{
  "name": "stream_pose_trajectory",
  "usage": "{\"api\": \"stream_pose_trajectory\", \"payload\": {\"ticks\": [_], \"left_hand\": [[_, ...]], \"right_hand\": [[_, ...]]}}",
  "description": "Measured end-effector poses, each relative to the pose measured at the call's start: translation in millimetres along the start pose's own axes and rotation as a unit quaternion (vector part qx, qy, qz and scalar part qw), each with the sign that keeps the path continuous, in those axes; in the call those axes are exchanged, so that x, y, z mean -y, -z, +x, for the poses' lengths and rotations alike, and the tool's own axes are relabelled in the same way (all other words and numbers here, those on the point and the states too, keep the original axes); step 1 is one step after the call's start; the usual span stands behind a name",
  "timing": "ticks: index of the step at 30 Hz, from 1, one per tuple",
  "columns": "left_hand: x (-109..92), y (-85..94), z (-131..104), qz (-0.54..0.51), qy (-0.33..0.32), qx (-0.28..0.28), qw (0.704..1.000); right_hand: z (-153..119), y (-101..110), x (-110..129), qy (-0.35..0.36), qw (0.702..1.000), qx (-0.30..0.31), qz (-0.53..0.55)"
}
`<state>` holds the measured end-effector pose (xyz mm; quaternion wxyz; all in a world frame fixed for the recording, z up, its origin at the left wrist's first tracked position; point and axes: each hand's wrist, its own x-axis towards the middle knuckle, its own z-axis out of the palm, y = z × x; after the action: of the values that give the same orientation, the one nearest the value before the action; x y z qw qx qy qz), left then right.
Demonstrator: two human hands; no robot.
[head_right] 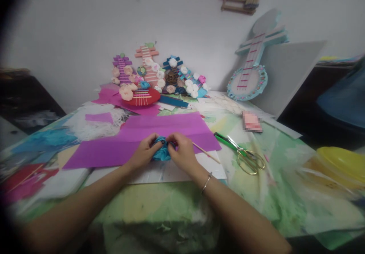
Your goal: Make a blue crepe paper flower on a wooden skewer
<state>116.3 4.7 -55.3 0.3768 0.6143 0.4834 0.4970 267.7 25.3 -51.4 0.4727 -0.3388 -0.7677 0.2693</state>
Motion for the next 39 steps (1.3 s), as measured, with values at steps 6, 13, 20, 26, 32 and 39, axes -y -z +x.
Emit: {"api": "stream_pose_trajectory", "payload": {"ticks": [6, 13, 20, 26, 32, 39], "left_hand": [[1.3, 0.1, -0.4, -0.025, 0.001, 0.008, 1.000], [0.7, -1.8, -1.9, -0.064, 0.021, 0.022, 0.997], [-2.3, -0.5, -1.0, -0.075, 0.036, 0.011, 0.996], [-2.9, -1.2, -1.7, -0.085, 0.033, 0.011, 0.996], [-4.8, -1.3, -4.4, -0.115, 0.023, 0.031, 0.993], [0.0, -0.1, -1.7, -0.138, 0.042, 0.029, 0.989]], "right_hand": [[-1.7, -3.2, 3.1, -0.071, 0.995, -0.001, 0.071], [2.3, -5.5, -4.1, -0.117, 0.972, 0.026, 0.203], [2.0, -3.8, 0.0, -0.129, 0.967, 0.028, 0.218], [2.3, -3.4, 0.7, -0.129, 0.963, 0.029, 0.235], [2.5, -4.2, -1.2, -0.147, 0.963, 0.010, 0.227], [4.1, -1.8, -2.4, -0.129, 0.970, 0.019, 0.204]]}}
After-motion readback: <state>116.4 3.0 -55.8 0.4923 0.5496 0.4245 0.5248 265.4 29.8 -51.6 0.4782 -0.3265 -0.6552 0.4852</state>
